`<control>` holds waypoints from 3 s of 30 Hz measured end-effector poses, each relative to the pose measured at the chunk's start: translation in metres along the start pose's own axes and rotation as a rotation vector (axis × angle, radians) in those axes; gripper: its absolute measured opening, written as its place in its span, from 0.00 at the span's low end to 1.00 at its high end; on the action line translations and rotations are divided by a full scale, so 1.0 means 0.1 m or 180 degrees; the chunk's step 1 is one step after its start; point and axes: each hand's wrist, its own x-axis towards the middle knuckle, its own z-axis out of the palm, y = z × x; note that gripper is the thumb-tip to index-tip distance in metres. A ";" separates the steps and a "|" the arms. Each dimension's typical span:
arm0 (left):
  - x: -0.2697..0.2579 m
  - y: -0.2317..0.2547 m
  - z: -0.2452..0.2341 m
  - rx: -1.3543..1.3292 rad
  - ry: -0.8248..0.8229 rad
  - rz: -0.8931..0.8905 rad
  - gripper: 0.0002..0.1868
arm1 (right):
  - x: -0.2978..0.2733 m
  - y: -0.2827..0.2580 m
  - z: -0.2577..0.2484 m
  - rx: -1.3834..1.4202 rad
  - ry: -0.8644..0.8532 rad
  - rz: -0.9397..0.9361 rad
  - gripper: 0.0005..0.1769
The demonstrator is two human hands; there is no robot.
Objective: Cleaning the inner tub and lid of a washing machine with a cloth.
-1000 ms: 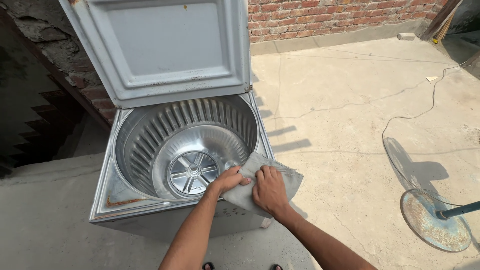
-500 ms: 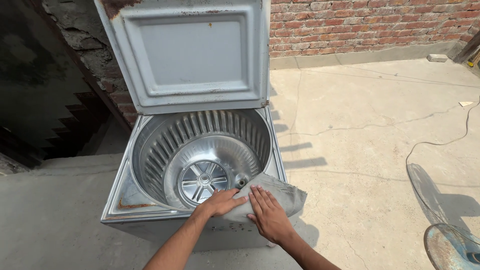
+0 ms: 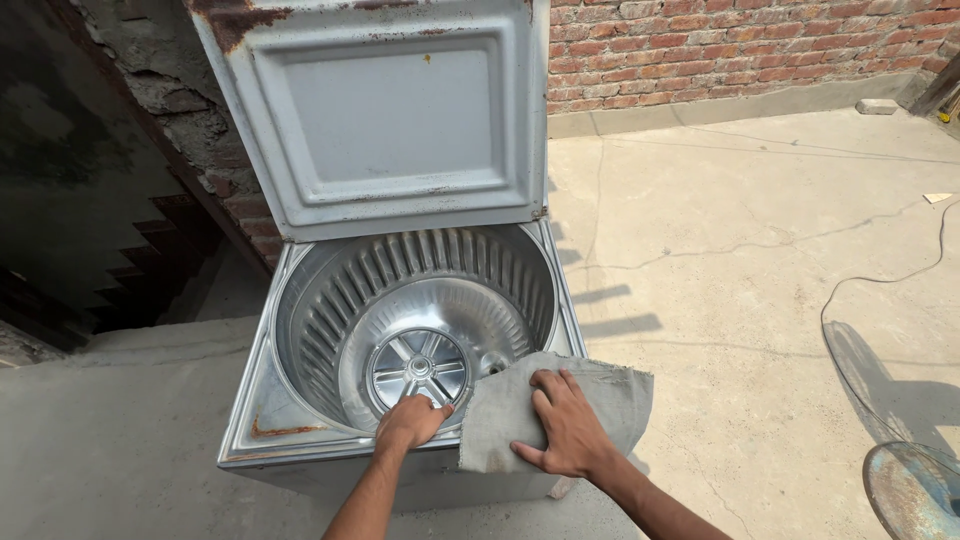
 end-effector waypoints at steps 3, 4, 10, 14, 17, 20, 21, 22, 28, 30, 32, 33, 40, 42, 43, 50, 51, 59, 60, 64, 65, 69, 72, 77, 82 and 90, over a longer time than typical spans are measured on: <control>0.44 -0.24 0.26 0.0013 -0.0156 -0.0011 0.35 | 0.18 -0.44 0.05 -0.0138 -0.0054 -0.0017 0.50; 0.65 -0.33 0.36 0.0024 -0.0143 0.0001 0.35 | 0.25 -0.51 0.21 -0.0141 -0.0035 -0.0009 0.50; 0.91 -0.44 0.40 -0.0533 -0.0067 -0.0115 0.38 | 0.46 -0.86 0.72 -0.0155 -0.0137 -0.0305 0.51; 1.00 -0.48 0.46 -0.0551 -0.0131 -0.0113 0.40 | 0.35 -0.62 0.88 -0.0170 0.0193 -0.0923 0.38; 1.18 -0.53 0.62 -0.0187 -0.0499 0.0544 0.40 | 0.15 -0.32 0.82 -0.0381 0.0543 -0.1227 0.40; 0.98 -0.37 0.50 -0.0025 -0.0873 0.0879 0.42 | -0.07 0.07 0.58 -0.0380 0.0712 -0.1035 0.43; 0.85 -0.27 0.43 -0.0149 -0.1054 0.0651 0.44 | -0.15 0.22 0.50 -0.0327 0.0726 -0.0772 0.44; 0.89 -0.24 0.48 -0.0129 -0.1064 0.0669 0.44 | -0.17 0.23 0.37 -0.0332 0.0733 -0.0744 0.44; 1.35 0.18 1.01 -0.0610 -0.1201 0.1124 0.40 | -0.28 -0.02 0.05 -0.0132 0.0273 0.0987 0.59; 1.25 0.46 0.97 -0.1940 -0.1743 0.1598 0.38 | -0.25 -0.25 0.14 -0.0332 0.0369 0.1201 0.59; 1.41 0.63 1.01 -0.2405 -0.1927 0.1611 0.41 | -0.23 -0.36 0.52 -0.0521 0.0734 0.1026 0.55; 1.48 0.73 1.03 -0.2909 -0.2074 0.1580 0.43 | -0.21 -0.41 0.71 -0.0711 0.1082 0.0801 0.52; 1.20 1.13 0.52 -0.4035 -0.2540 0.1407 0.60 | -0.32 -0.18 0.26 0.0079 -0.0139 0.0666 0.33; 1.09 1.17 0.43 -0.3603 -0.2507 0.1572 0.59 | -0.35 0.01 0.27 0.0289 0.0327 0.1409 0.32; 1.14 1.16 0.55 -0.3587 -0.2544 0.1596 0.59 | -0.34 0.00 0.36 0.0268 0.0338 0.1445 0.32; 1.20 1.04 0.61 -0.4218 -0.2931 0.1518 0.57 | -0.08 -0.48 0.60 -0.0146 -0.0042 0.1614 0.33; 1.21 1.03 0.58 -0.4245 -0.2953 0.1434 0.58 | -0.10 -0.45 0.68 -0.0014 -0.0494 0.1338 0.34; 1.20 1.09 0.52 -0.3811 -0.2955 0.1504 0.57 | -0.02 -0.37 0.18 0.0245 0.0157 0.2692 0.38; 1.20 1.08 0.51 -0.3854 -0.2883 0.1430 0.56 | 0.10 -0.50 0.15 0.0137 0.0036 0.2976 0.39; 1.17 1.25 0.35 -0.3857 -0.2656 0.1170 0.49 | 0.19 -0.30 0.52 -0.0763 0.0583 0.1999 0.43; 1.12 1.27 0.27 -0.3668 -0.2888 0.1330 0.46 | 0.25 -0.34 0.33 -0.0732 0.0531 0.1819 0.46; 1.21 1.32 0.11 -0.3930 -0.2851 0.1244 0.40 | 0.73 -0.34 -0.31 -0.0061 -0.0470 0.2311 0.53; 1.39 1.38 0.13 -0.3862 -0.2026 0.1716 0.38 | 0.99 -0.13 -0.30 -0.0214 -0.0300 0.2484 0.55; 1.58 1.57 0.10 -0.3386 -0.1272 0.1895 0.38 | 1.09 0.26 0.18 -0.0330 0.0322 0.2492 0.54; 1.75 1.89 0.18 -0.2948 -0.1088 0.1861 0.50 | 0.61 0.09 0.26 -0.0307 0.0473 0.2469 0.54; 1.50 2.41 0.33 -0.1162 0.0046 0.2123 0.54 | 0.54 0.08 0.04 0.0221 -0.0612 0.3626 0.64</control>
